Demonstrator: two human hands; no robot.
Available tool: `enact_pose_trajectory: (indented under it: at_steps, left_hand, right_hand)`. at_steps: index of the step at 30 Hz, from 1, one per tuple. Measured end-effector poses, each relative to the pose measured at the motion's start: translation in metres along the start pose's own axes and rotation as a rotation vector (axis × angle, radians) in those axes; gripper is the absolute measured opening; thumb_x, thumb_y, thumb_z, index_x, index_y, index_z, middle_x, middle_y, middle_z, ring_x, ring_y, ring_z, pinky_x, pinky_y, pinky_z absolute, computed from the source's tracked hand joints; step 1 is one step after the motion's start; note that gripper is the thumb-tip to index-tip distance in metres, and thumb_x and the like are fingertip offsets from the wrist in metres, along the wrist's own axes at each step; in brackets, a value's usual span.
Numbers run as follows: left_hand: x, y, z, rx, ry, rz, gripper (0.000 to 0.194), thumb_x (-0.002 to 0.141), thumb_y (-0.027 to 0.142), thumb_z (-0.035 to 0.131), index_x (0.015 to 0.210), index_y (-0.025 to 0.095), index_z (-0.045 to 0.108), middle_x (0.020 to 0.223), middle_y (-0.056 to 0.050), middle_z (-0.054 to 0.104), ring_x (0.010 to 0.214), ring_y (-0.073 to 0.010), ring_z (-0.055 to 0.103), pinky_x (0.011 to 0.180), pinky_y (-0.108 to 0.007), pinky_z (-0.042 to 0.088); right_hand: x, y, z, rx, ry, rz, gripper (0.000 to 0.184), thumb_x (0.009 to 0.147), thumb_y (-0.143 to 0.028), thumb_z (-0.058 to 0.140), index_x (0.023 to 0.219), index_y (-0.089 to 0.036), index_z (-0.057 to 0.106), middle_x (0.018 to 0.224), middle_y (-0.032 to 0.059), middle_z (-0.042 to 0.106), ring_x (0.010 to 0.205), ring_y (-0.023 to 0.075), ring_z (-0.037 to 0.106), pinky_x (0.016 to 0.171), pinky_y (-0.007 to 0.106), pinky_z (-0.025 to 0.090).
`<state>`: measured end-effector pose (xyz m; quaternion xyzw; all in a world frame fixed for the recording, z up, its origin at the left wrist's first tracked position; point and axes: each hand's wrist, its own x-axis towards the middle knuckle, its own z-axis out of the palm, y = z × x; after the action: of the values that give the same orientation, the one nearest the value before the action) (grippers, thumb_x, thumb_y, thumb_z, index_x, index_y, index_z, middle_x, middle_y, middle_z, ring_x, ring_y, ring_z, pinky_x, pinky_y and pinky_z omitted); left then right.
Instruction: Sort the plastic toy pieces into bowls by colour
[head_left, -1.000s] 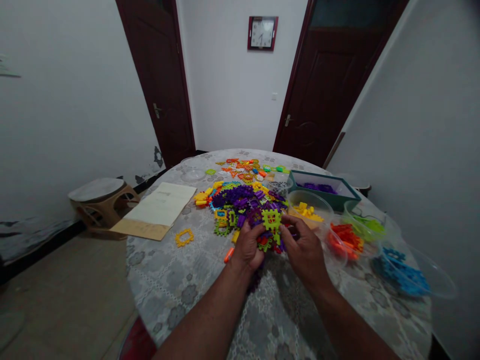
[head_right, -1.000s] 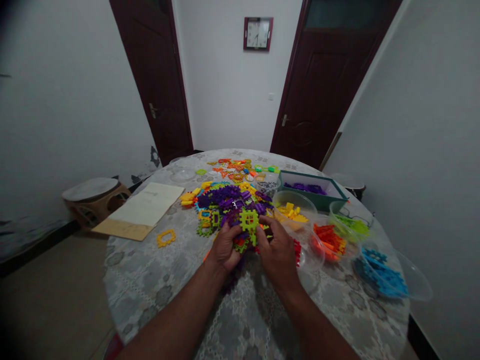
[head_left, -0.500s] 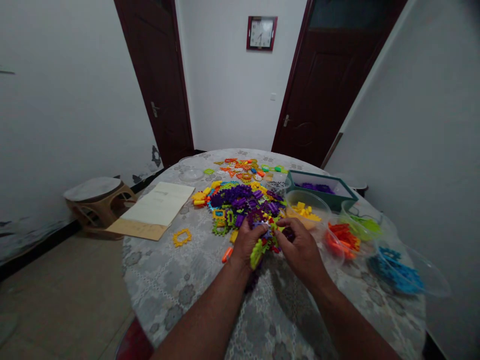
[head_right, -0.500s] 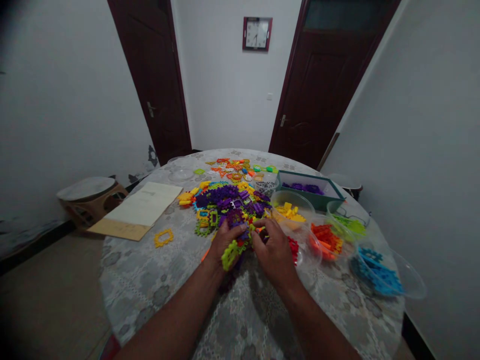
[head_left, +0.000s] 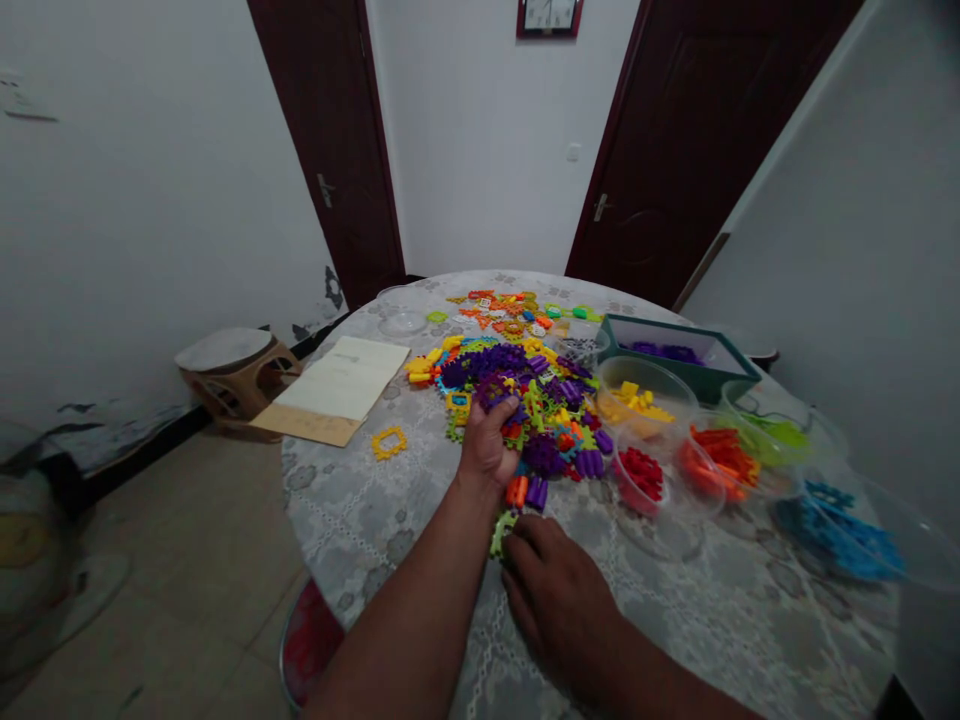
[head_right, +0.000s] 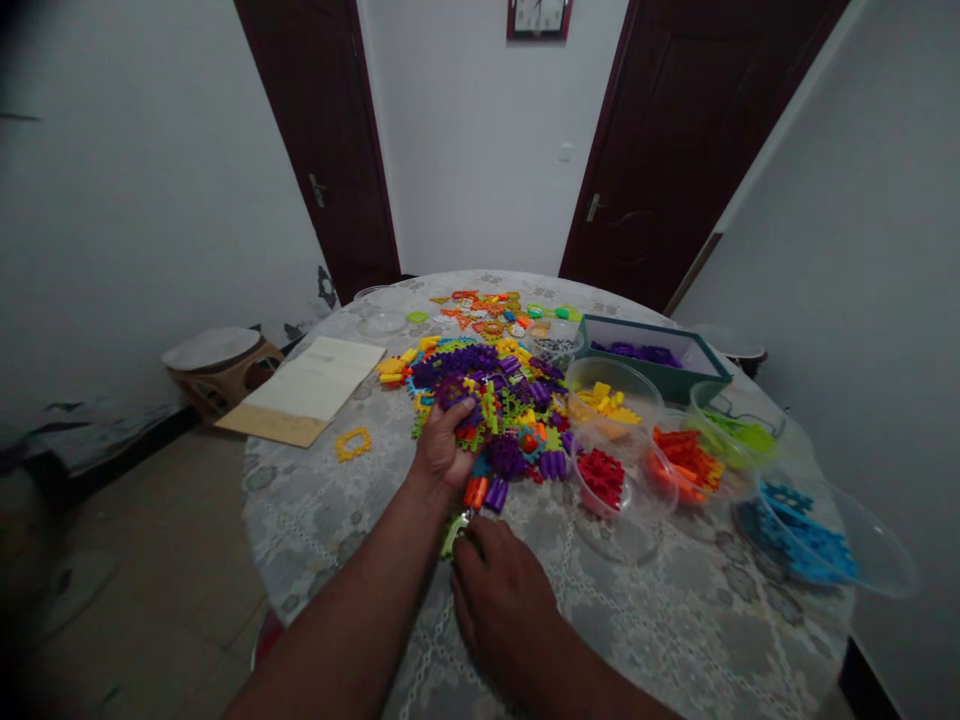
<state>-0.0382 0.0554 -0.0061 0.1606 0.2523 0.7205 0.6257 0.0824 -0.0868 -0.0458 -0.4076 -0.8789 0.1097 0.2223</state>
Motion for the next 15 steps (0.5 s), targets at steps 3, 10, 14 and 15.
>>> enact_pose_trajectory:
  at_steps: [3,10,14,15]
  left_hand:
    - [0.001,0.003,-0.001,-0.018,-0.048,0.016,0.055,0.066,0.018,0.086,0.116,0.024,0.064,0.096,-0.001,0.077,0.090,-0.0233,0.076,0.086,-0.039,0.060]
    - [0.003,0.006,-0.003,-0.025,-0.049,0.013,0.054,0.065,0.019,0.086,0.115,0.023,0.065,0.097,-0.001,0.077,0.095,-0.0250,0.075,0.091,-0.043,0.059]
    - [0.005,0.005,-0.005,-0.038,-0.067,0.011,0.054,0.066,0.018,0.086,0.115,0.023,0.065,0.098,-0.002,0.077,0.095,-0.0248,0.075,0.090,-0.042,0.059]
    - [0.005,0.004,-0.006,-0.044,-0.075,0.012,0.054,0.066,0.018,0.086,0.115,0.023,0.065,0.099,-0.002,0.077,0.095,-0.0246,0.075,0.090,-0.042,0.059]
  right_hand:
    - [0.003,0.007,0.002,0.048,0.025,0.031,0.022,0.091,-0.009,0.058,0.109,-0.021,0.062,0.123,0.0120,0.062,0.111,0.0250,0.063,0.097,0.041,0.059]
    - [-0.002,0.015,0.003,0.017,0.125,0.028,0.025,0.092,-0.010,0.056,0.113,-0.022,0.062,0.133,0.0153,0.063,0.122,0.0299,0.063,0.102,0.050,0.058]
    - [-0.005,0.031,0.009,0.013,0.193,-0.002,0.036,0.095,-0.009,0.049,0.127,-0.021,0.059,0.128,0.0150,0.068,0.118,0.0274,0.067,0.101,0.047,0.059]
    - [-0.004,0.035,0.009,0.019,0.215,-0.005,0.038,0.095,-0.009,0.046,0.130,-0.020,0.058,0.126,0.0147,0.070,0.116,0.0266,0.068,0.100,0.046,0.059]
